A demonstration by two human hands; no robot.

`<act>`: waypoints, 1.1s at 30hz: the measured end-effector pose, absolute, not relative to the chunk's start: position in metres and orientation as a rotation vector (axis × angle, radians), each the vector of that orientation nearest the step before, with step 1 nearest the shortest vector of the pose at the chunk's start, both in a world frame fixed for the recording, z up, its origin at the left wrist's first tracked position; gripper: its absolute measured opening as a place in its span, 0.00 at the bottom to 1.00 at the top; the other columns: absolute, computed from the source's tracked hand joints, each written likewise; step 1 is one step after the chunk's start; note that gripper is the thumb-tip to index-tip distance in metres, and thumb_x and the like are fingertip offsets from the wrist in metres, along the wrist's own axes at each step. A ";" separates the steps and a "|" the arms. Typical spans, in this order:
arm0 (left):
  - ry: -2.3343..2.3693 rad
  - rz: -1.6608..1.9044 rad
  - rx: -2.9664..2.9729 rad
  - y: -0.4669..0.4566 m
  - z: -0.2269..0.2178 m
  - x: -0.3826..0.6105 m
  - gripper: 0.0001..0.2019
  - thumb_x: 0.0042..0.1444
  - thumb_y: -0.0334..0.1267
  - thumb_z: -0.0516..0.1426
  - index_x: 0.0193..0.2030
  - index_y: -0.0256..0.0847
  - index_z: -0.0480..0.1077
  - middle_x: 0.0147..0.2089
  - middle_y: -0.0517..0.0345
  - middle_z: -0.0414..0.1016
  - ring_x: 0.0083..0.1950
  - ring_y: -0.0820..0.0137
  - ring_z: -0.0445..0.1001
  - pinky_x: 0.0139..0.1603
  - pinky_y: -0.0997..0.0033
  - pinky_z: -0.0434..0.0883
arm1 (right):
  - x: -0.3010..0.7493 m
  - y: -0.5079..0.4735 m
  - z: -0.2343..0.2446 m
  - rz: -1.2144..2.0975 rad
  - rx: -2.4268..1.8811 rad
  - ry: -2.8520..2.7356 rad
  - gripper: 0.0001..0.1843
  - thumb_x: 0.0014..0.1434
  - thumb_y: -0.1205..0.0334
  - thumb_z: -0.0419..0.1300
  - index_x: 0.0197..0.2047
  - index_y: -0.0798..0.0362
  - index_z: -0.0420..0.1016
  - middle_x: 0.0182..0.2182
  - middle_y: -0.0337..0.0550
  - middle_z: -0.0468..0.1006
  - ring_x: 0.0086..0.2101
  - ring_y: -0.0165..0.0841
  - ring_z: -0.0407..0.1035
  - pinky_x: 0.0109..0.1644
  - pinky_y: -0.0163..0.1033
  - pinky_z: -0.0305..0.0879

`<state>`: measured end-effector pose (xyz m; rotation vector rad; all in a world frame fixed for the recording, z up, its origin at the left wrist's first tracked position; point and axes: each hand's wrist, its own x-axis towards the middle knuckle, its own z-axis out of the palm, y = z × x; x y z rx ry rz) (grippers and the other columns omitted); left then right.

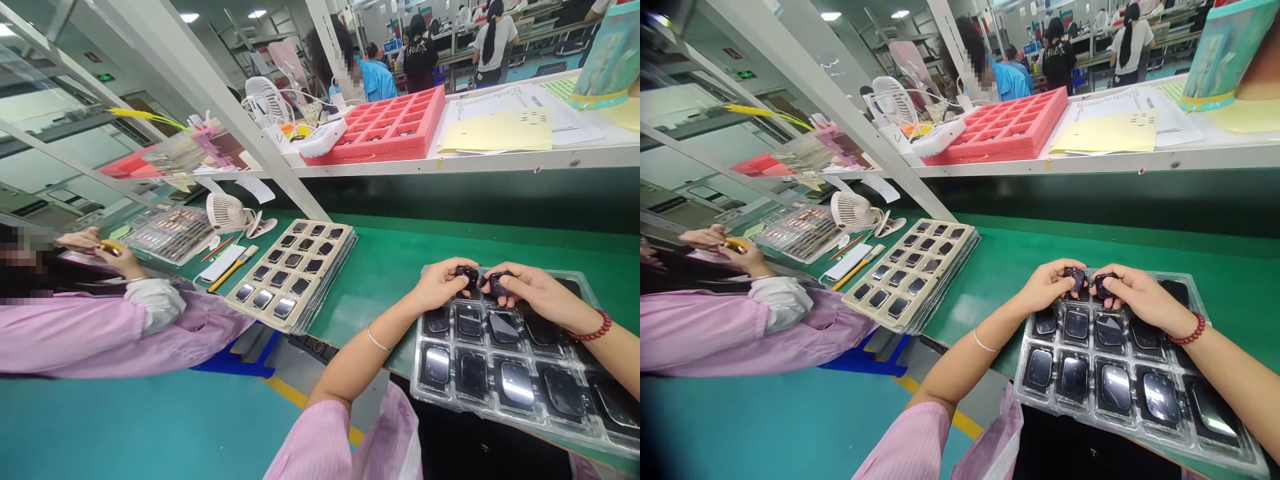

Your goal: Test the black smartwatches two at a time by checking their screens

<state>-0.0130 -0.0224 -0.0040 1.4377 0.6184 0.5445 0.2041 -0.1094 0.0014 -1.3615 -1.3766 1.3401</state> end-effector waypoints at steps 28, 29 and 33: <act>0.666 0.642 1.482 -0.025 -0.007 -0.012 0.21 0.52 0.30 0.61 0.54 0.38 0.70 0.41 0.55 0.78 0.40 0.72 0.76 0.46 0.70 0.74 | 0.200 -0.111 0.008 1.340 -1.328 -1.447 0.25 0.59 0.54 0.66 0.59 0.46 0.75 0.51 0.50 0.81 0.39 0.40 0.78 0.39 0.44 0.76; 0.656 0.646 1.489 -0.025 -0.006 -0.012 0.25 0.51 0.30 0.62 0.57 0.39 0.69 0.42 0.56 0.78 0.40 0.71 0.76 0.46 0.70 0.74 | 0.200 -0.111 0.008 1.343 -1.314 -1.445 0.26 0.58 0.54 0.67 0.60 0.46 0.75 0.51 0.49 0.81 0.39 0.40 0.78 0.41 0.44 0.77; 0.638 0.605 1.470 -0.024 -0.006 -0.013 0.17 0.59 0.40 0.59 0.54 0.37 0.72 0.39 0.55 0.78 0.33 0.74 0.75 0.39 0.73 0.72 | 0.200 -0.111 0.008 1.366 -1.353 -1.406 0.24 0.59 0.48 0.65 0.55 0.49 0.79 0.41 0.48 0.83 0.31 0.38 0.77 0.36 0.44 0.76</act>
